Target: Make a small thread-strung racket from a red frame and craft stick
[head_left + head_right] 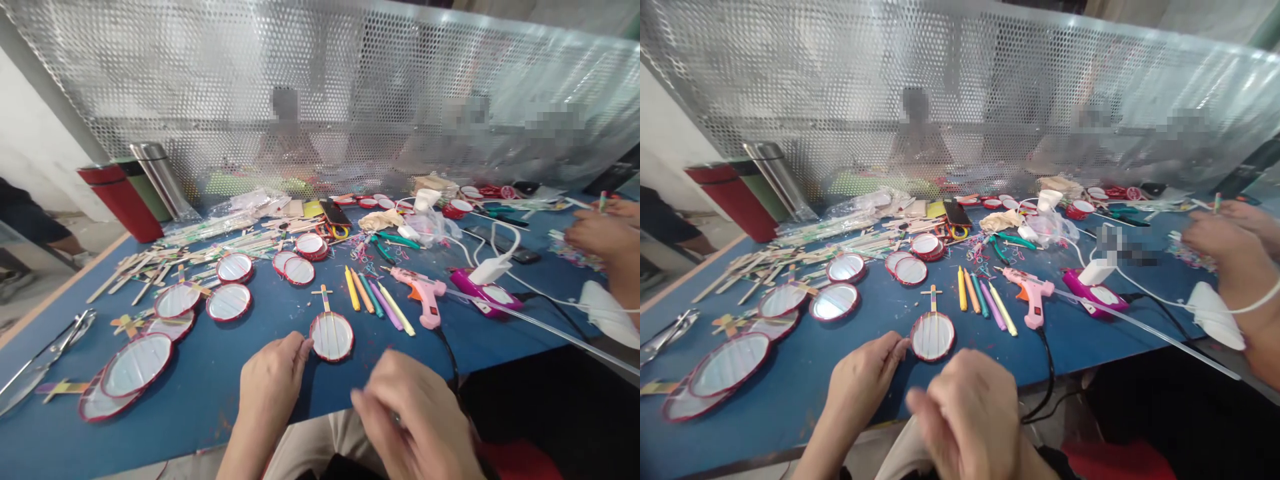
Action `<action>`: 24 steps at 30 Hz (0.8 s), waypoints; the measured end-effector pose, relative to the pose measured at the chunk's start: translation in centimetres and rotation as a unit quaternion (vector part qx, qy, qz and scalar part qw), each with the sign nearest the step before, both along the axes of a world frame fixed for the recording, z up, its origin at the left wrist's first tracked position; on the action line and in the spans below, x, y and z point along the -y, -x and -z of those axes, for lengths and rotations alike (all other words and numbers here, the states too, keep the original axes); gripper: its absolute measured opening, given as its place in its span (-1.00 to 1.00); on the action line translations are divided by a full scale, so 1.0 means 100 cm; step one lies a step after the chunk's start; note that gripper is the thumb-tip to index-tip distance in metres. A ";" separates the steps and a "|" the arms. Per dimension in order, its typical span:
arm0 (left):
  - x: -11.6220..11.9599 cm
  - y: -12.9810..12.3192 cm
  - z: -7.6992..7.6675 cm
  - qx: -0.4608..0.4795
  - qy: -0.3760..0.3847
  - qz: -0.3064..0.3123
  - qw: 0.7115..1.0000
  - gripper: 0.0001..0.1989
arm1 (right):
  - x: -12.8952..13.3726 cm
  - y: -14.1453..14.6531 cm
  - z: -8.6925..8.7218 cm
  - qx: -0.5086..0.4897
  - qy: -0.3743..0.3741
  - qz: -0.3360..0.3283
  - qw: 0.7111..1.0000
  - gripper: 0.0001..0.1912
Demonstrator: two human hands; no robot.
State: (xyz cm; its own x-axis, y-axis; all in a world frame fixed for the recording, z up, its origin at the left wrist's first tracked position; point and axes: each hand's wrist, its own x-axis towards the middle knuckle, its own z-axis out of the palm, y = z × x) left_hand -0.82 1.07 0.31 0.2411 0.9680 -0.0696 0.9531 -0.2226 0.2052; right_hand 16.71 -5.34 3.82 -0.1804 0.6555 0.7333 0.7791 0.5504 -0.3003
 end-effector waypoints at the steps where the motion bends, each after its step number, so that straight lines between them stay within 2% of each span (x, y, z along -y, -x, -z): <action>1: 0.000 0.000 0.000 -0.001 -0.002 -0.001 1.000 -0.67 | -0.010 -0.001 0.007 -0.008 0.005 0.005 1.000 -0.83; 5: -0.001 0.000 0.001 -0.005 -0.007 0.002 1.000 -0.66 | -0.040 -0.011 0.036 -0.060 0.046 0.089 0.993 -0.86; 9: 0.000 -0.002 -0.002 0.017 0.003 -0.010 1.000 -0.69 | -0.043 -0.019 0.052 -0.074 0.147 0.106 0.981 -0.81; 12: 0.001 -0.004 -0.007 0.074 0.018 -0.041 0.996 -0.83 | -0.040 -0.019 0.053 -0.051 0.165 0.108 0.979 -0.78; 17: 0.001 -0.006 -0.013 0.084 0.046 -0.048 0.994 -0.57 | -0.042 -0.014 0.052 0.043 0.143 0.127 0.981 -0.55; 24: 0.000 -0.008 -0.014 0.048 0.035 -0.036 0.998 -0.58 | -0.043 -0.013 0.051 0.104 0.146 0.129 0.975 -0.49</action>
